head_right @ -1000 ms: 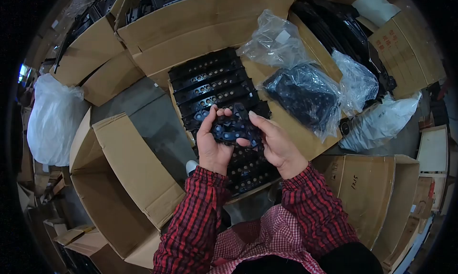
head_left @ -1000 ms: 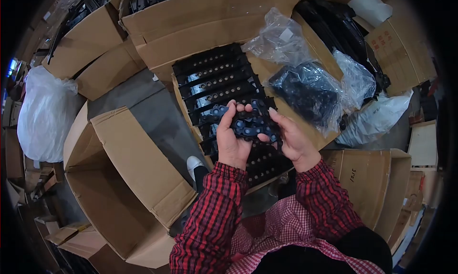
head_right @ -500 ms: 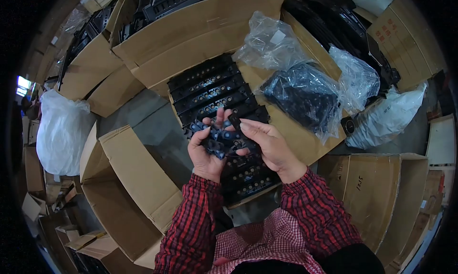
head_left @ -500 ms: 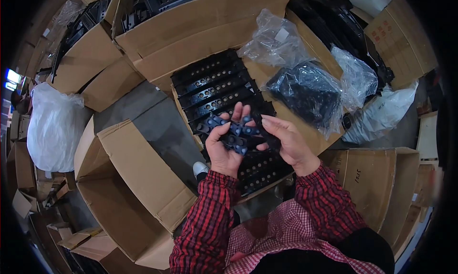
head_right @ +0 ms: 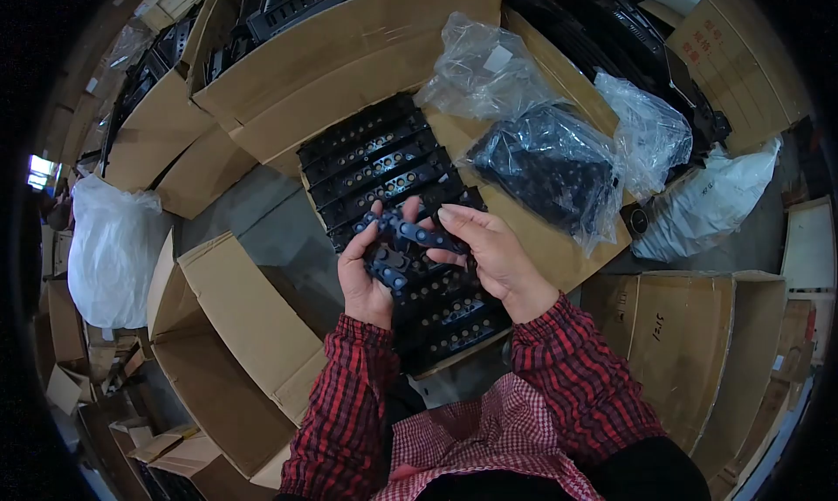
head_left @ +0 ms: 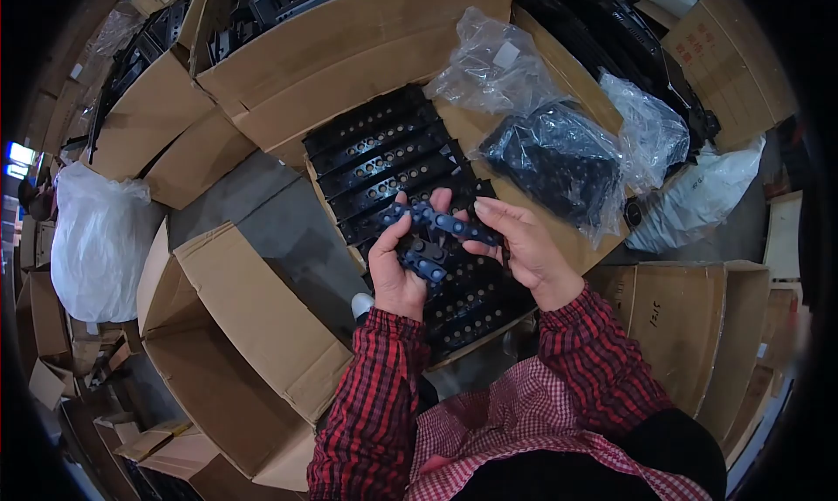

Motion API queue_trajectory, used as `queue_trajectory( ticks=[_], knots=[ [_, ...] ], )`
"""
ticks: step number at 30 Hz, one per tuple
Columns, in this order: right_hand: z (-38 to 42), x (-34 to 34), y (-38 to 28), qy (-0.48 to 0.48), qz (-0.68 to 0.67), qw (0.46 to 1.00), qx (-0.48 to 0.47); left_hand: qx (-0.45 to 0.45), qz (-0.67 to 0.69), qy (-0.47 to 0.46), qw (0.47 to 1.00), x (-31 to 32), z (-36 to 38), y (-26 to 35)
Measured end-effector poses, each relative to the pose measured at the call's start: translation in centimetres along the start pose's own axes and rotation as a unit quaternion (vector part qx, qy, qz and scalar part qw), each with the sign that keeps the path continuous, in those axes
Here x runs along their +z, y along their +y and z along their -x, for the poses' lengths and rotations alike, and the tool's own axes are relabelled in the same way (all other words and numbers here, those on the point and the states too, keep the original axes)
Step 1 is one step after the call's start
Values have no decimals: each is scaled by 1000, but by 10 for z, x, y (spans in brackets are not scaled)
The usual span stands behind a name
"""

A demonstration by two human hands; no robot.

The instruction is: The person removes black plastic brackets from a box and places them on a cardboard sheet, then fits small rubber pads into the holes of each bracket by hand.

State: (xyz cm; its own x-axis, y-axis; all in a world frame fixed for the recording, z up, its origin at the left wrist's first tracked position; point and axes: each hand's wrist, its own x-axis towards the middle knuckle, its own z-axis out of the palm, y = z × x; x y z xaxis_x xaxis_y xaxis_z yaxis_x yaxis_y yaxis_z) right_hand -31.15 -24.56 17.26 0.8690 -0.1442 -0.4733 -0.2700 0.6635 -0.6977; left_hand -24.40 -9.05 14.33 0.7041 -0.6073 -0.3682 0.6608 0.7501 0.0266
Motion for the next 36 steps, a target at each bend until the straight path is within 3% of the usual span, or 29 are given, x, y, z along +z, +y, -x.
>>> queue_trajectory(
  ticks=[3,5,7,11,13,14,15,17,20,24,31,36],
  knots=[
    [-2,-6,0,-6,27,1000,11,55,-13,10,998,-6,-2,2],
    [-8,-13,2,-14,31,999,11,81,-48,-59,994,-8,-1,8],
    [-11,-20,3,-17,-65,998,-23,98,-86,-11,991,4,6,9],
    [-16,-24,3,-20,-175,984,-42,75,-132,34,988,4,7,9],
    [-17,-23,1,-19,-228,972,-53,-16,-185,7,983,-1,5,13],
    [-17,-23,-1,-19,-229,972,-53,-12,-239,68,968,-2,3,8],
    [-17,-23,-3,-14,-241,969,-59,-11,-240,69,968,-3,3,6],
    [-18,-25,-4,-9,-253,965,-63,-102,-238,129,957,-4,4,4],
    [-21,-26,-4,-30,-289,955,-54,-158,-300,119,933,-4,4,-9],
    [-23,-26,-2,-27,-316,947,-49,-217,-187,91,954,-8,3,-17],
    [-24,-22,-4,-26,-308,949,-68,-206,-128,86,966,-5,2,-15],
    [-22,-15,-5,-5,-238,970,-60,-154,-211,130,956,-2,-2,-6]
  ],
)
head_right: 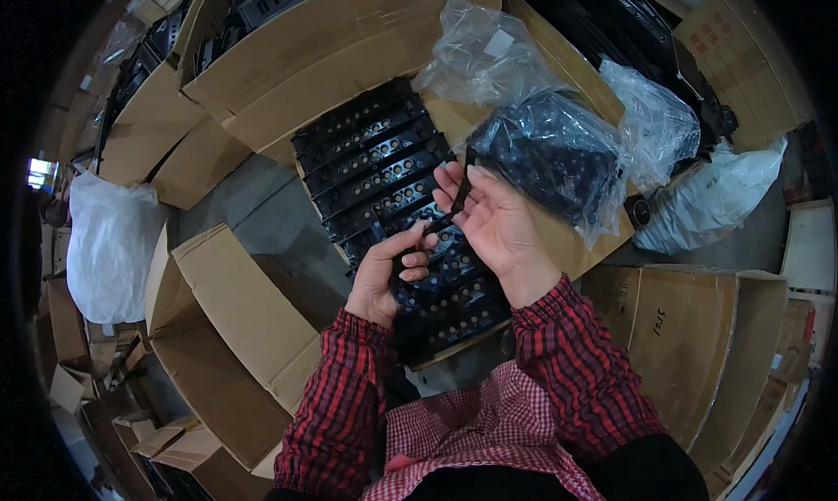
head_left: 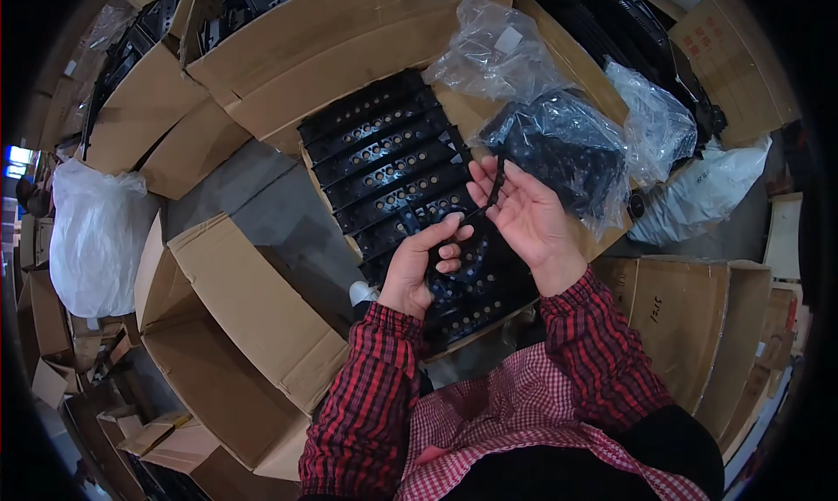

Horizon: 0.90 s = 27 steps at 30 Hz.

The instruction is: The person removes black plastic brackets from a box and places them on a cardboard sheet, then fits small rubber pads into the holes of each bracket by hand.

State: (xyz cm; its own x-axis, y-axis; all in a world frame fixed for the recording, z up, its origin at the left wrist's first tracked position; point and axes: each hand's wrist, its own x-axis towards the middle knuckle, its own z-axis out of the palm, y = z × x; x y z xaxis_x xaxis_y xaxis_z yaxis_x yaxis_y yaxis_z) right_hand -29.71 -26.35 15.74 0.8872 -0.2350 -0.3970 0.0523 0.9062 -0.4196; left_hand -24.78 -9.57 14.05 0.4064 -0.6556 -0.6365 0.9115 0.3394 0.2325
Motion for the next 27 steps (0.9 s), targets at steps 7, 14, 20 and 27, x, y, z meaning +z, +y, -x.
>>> queue_trajectory(
  ticks=[7,14,20,27],
  knots=[
    [-22,5,2,33,322,946,-2,205,-288,122,927,-1,23,36],
    [-113,31,24,-111,426,880,179,226,-441,200,845,-6,16,140],
    [-238,61,24,-107,455,882,56,241,-502,231,797,-22,-53,236],
    [-323,33,50,-176,832,442,-284,244,-719,401,512,-54,-159,254]
  ],
)
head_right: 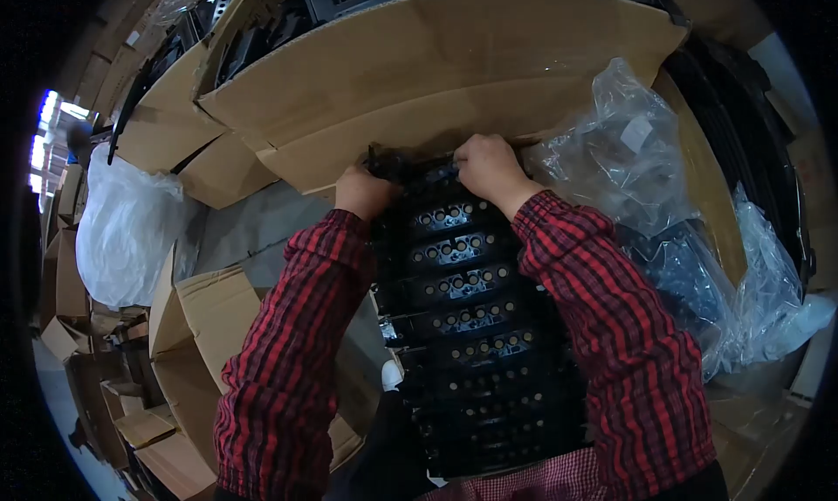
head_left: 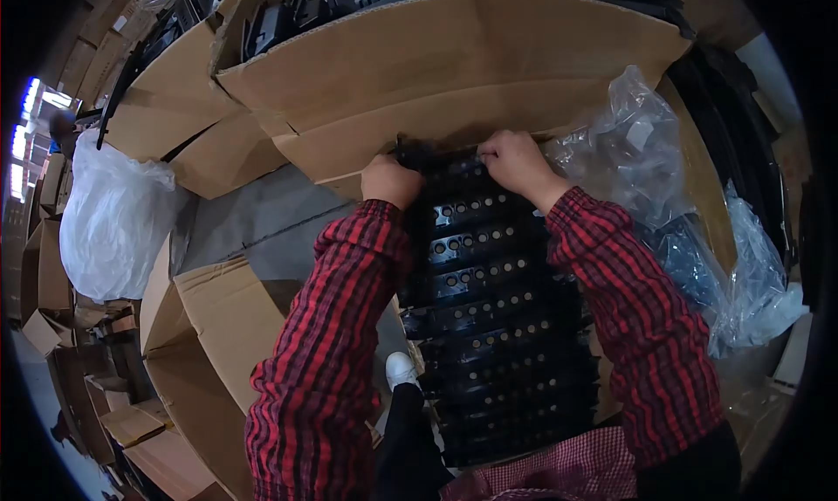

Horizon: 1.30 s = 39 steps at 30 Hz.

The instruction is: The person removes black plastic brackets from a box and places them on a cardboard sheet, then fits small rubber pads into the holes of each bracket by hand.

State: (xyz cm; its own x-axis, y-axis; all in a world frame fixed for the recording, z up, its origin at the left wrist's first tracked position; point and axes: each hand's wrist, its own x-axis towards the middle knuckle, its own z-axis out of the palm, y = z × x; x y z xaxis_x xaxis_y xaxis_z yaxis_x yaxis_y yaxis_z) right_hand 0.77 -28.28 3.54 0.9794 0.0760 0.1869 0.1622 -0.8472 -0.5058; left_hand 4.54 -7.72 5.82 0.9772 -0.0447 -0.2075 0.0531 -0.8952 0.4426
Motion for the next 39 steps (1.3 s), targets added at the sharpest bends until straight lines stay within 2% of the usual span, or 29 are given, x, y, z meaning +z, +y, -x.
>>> queue_trajectory(
  ticks=[1,8,10,14,16,17,18,19,21,23,24,26,27,29,30,32,33,35,36,39],
  knots=[
    [2,8,4,52,25,997,-46,-5,0,-15,1000,5,-2,0],
    [7,20,5,64,46,995,-62,-29,0,-11,1000,21,-5,0],
    [8,12,-8,20,84,996,-15,-30,4,5,1000,22,-2,0],
    [14,-9,-23,15,131,991,21,-1,9,37,999,16,-3,-4],
    [13,-8,-20,74,48,996,-12,14,17,44,999,1,-1,-6],
    [12,-2,-15,75,47,996,-11,29,26,53,998,-8,0,-6],
    [14,7,-6,39,23,997,-57,30,24,53,998,-19,3,-4],
    [15,10,-3,3,-1,995,-103,18,22,38,999,-31,7,-1],
    [20,12,-1,-7,8,993,-117,4,19,26,999,-51,12,-1],
    [23,12,-4,-20,16,991,-134,-74,132,-38,988,-68,16,-5],
    [25,7,-9,10,-9,990,-140,-75,132,-37,988,-74,23,-5],
    [31,-8,-24,41,-32,988,-149,-46,389,-108,914,-89,45,-7],
    [40,-22,-42,44,-152,984,-79,-44,392,-105,913,-97,60,-3],
    [63,-28,-59,23,-370,928,40,-34,488,-151,859,-110,96,8],
    [75,-30,-65,10,-315,949,18,-44,506,-163,846,-114,112,7],
    [79,-34,-75,-19,-176,983,-46,-99,625,-181,753,-116,149,2],
    [72,-30,-78,-17,-172,984,-46,-136,658,-179,719,-116,171,2],
    [46,-11,-78,-31,-141,980,-134,-182,703,-141,673,-107,217,2],
    [34,3,-73,-25,-141,979,-145,-198,730,-137,639,-96,234,-2],
    [11,36,-78,-36,-21,991,-130,-248,772,-145,567,-73,252,-10]
  ],
)
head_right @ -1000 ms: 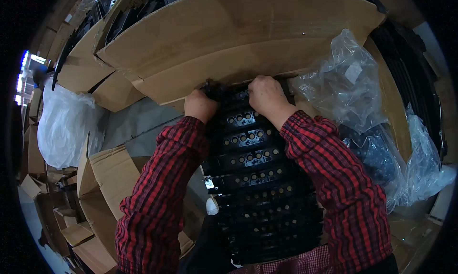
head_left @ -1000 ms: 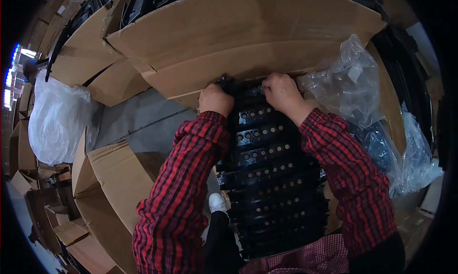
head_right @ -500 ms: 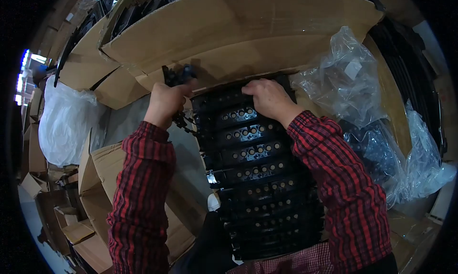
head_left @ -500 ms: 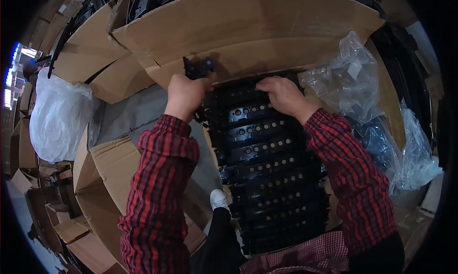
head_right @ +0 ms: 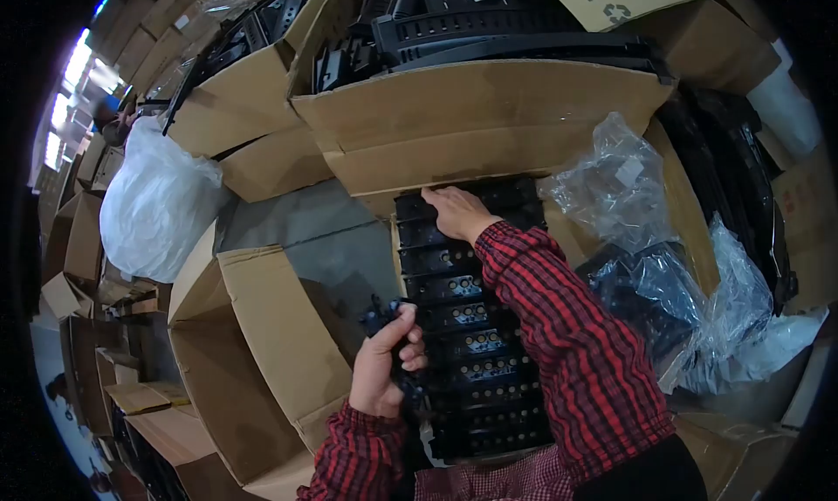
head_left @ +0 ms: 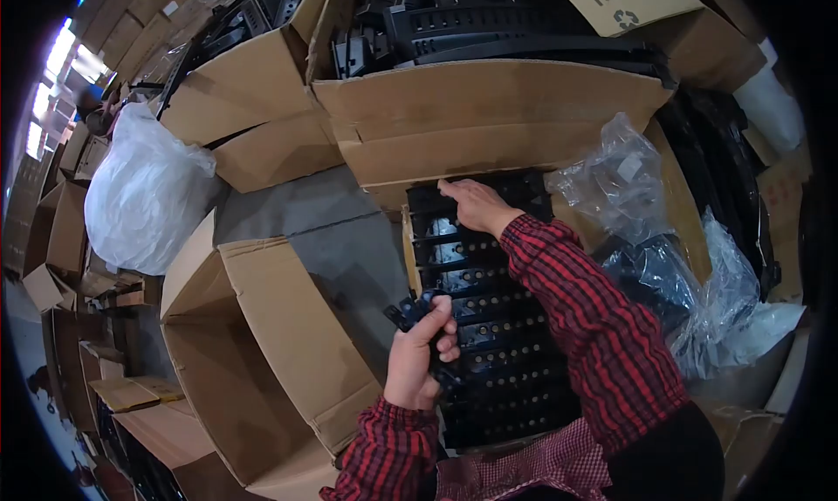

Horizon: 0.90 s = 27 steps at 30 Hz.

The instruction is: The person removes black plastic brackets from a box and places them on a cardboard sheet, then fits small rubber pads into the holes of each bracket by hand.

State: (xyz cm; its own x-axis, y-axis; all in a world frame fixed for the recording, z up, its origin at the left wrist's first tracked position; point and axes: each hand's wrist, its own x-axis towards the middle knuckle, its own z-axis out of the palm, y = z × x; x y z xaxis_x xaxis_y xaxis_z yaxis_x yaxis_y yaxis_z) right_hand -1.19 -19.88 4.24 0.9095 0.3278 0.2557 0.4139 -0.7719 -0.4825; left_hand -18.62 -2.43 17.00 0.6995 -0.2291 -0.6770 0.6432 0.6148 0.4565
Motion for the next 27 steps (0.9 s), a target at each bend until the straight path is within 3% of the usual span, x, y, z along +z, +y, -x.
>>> queue_trajectory(
  ticks=[1,3,5,7,9,11,14,17,18,21,27],
  knots=[
    [-6,1,-1,-3,-2,1000,-3,-7,15,-1,1000,-1,-1,0],
    [-11,8,2,-129,77,987,50,10,3,-6,1000,5,4,1],
    [-14,11,2,-116,66,990,54,30,-34,-17,999,7,7,0],
    [-10,9,10,-45,-80,990,111,16,-24,-15,999,6,5,-1],
    [-5,12,22,2,-82,992,97,10,-20,-36,999,5,0,-2],
    [5,14,27,-67,84,994,18,-1,-9,-51,999,5,-4,-2],
    [0,-4,7,-132,137,982,10,-11,-6,-66,998,8,-3,-3],
    [-1,-6,-3,-127,137,982,-12,-5,-12,-69,998,6,-2,-3],
    [-4,-10,-14,-202,208,956,37,-3,-8,-67,998,3,-2,-3],
    [-2,-4,-13,-153,206,967,1,2,-14,-63,998,1,1,-5],
    [-12,10,-12,-167,268,949,-9,-23,-27,-86,996,4,3,-11]
  ],
)
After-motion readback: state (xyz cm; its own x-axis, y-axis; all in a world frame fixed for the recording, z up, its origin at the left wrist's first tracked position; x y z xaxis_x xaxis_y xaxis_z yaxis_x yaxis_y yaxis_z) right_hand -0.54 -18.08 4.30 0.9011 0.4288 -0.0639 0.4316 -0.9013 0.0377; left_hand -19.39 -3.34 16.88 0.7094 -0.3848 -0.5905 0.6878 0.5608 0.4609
